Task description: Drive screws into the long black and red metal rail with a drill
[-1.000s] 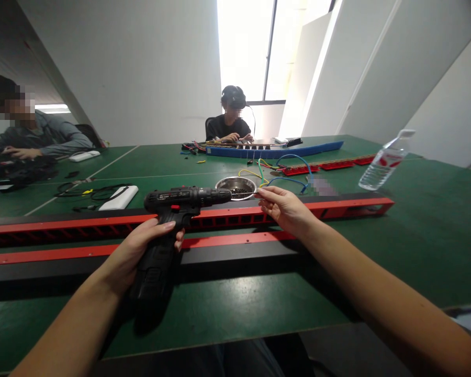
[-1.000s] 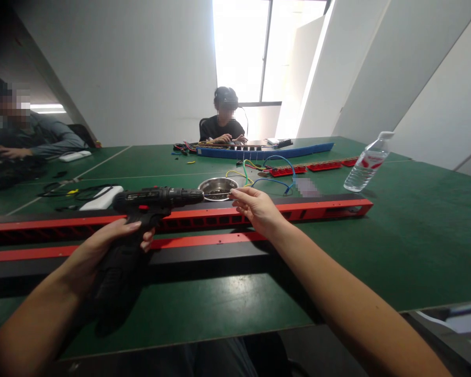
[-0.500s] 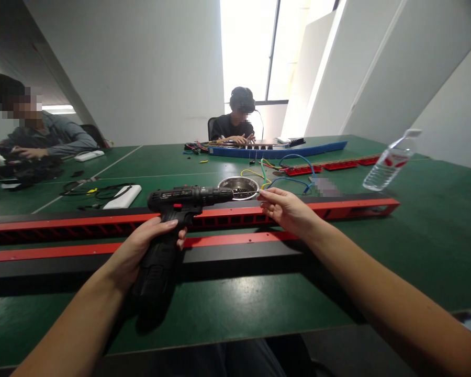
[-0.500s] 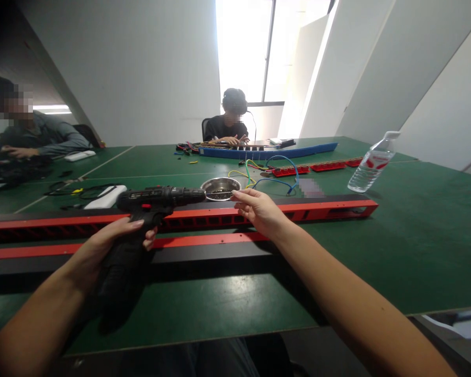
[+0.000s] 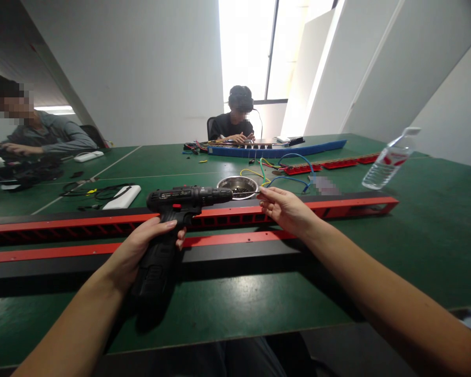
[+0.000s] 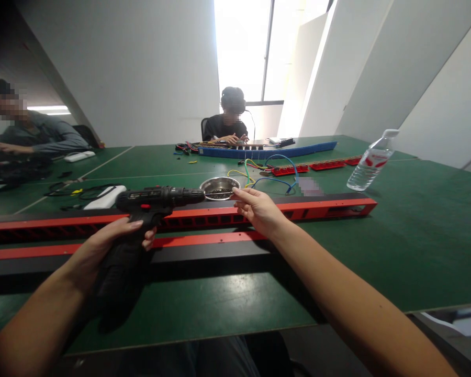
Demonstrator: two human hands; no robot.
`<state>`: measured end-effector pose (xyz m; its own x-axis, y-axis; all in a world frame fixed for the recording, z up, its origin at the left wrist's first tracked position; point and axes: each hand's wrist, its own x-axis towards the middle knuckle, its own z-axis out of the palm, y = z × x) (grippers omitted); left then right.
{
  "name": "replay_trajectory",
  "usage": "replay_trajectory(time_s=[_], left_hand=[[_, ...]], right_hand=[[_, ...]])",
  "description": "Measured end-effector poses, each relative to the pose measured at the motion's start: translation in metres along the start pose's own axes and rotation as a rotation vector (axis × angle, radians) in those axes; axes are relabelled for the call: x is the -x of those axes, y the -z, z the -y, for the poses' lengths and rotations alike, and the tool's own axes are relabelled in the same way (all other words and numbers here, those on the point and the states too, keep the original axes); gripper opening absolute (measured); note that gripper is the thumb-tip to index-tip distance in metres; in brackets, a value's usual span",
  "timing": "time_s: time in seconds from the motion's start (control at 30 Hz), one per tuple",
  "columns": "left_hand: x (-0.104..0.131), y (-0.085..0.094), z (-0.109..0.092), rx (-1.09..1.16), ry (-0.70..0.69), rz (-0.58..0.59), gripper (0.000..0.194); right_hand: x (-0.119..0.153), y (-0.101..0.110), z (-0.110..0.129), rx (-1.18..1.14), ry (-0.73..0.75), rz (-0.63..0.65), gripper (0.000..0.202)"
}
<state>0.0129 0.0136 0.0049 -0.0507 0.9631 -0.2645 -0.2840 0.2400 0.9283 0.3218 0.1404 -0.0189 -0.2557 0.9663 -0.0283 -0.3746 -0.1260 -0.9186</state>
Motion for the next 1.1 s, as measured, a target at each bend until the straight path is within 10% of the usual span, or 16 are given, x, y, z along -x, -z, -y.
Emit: replay_trajectory(time_s=[1.1], left_hand=[[0.003,-0.0051,-0.0022,-0.013,0.001,0.002,0.018]], right_hand=[[0.0033,-0.0073,0.0007,0.138,0.041,-0.018,0.036]])
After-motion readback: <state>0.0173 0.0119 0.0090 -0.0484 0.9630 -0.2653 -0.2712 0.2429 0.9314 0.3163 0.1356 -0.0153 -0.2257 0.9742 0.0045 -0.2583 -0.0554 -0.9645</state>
